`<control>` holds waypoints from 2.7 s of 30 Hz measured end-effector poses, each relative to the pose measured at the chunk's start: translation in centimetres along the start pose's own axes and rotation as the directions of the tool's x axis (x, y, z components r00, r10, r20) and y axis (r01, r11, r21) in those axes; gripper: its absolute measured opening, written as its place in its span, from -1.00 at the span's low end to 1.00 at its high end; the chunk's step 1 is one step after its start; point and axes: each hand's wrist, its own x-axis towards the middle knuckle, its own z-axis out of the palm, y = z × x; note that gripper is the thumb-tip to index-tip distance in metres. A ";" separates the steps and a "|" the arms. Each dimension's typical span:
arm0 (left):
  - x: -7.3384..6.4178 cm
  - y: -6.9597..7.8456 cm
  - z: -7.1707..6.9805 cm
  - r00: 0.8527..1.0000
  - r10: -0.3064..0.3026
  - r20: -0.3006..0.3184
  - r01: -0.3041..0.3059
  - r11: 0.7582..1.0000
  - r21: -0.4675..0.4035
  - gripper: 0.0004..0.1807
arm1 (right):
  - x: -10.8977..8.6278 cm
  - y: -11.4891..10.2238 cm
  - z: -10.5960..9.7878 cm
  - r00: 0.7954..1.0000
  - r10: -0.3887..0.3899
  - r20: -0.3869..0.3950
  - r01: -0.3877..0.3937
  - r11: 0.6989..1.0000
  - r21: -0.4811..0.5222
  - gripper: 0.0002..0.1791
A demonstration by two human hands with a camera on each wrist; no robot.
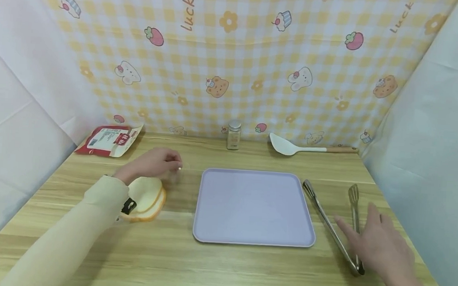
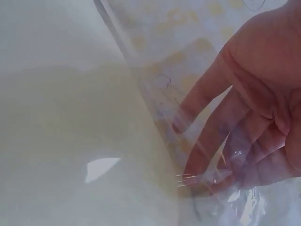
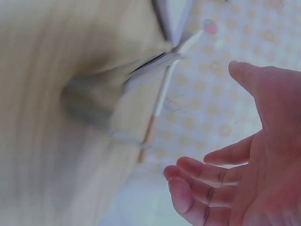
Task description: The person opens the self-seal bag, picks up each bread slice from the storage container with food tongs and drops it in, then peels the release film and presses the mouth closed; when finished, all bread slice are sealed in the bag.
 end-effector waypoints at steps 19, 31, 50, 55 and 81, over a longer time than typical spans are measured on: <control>-2.8 0.3 -2.4 0.861 -0.102 -0.499 0.032 0.989 -0.146 -0.70 | -0.9 -25.2 5.1 0.831 -0.554 -0.050 0.497 0.699 0.514 -0.48; -3.1 3.0 -2.4 0.538 -0.136 -0.832 -0.018 0.985 -0.173 -0.70 | 0.9 -35.6 7.3 0.845 -0.527 0.095 0.227 0.513 0.828 -0.36; -7.3 4.3 -4.9 0.347 -0.343 -0.873 -0.214 0.877 -0.430 -0.79 | 3.4 -39.0 5.1 0.903 -0.214 -0.373 0.421 0.262 0.868 -0.74; -8.6 3.6 -4.7 0.359 -0.406 -0.840 -0.353 0.775 -0.525 -0.83 | 3.9 -39.1 4.0 0.871 -0.213 -0.442 0.484 0.223 0.846 -0.68; -9.9 1.1 -3.8 0.409 -0.327 -0.852 -0.568 0.640 -0.518 -0.78 | 5.6 -39.2 2.6 0.853 -0.266 -0.448 0.482 0.074 0.873 -0.66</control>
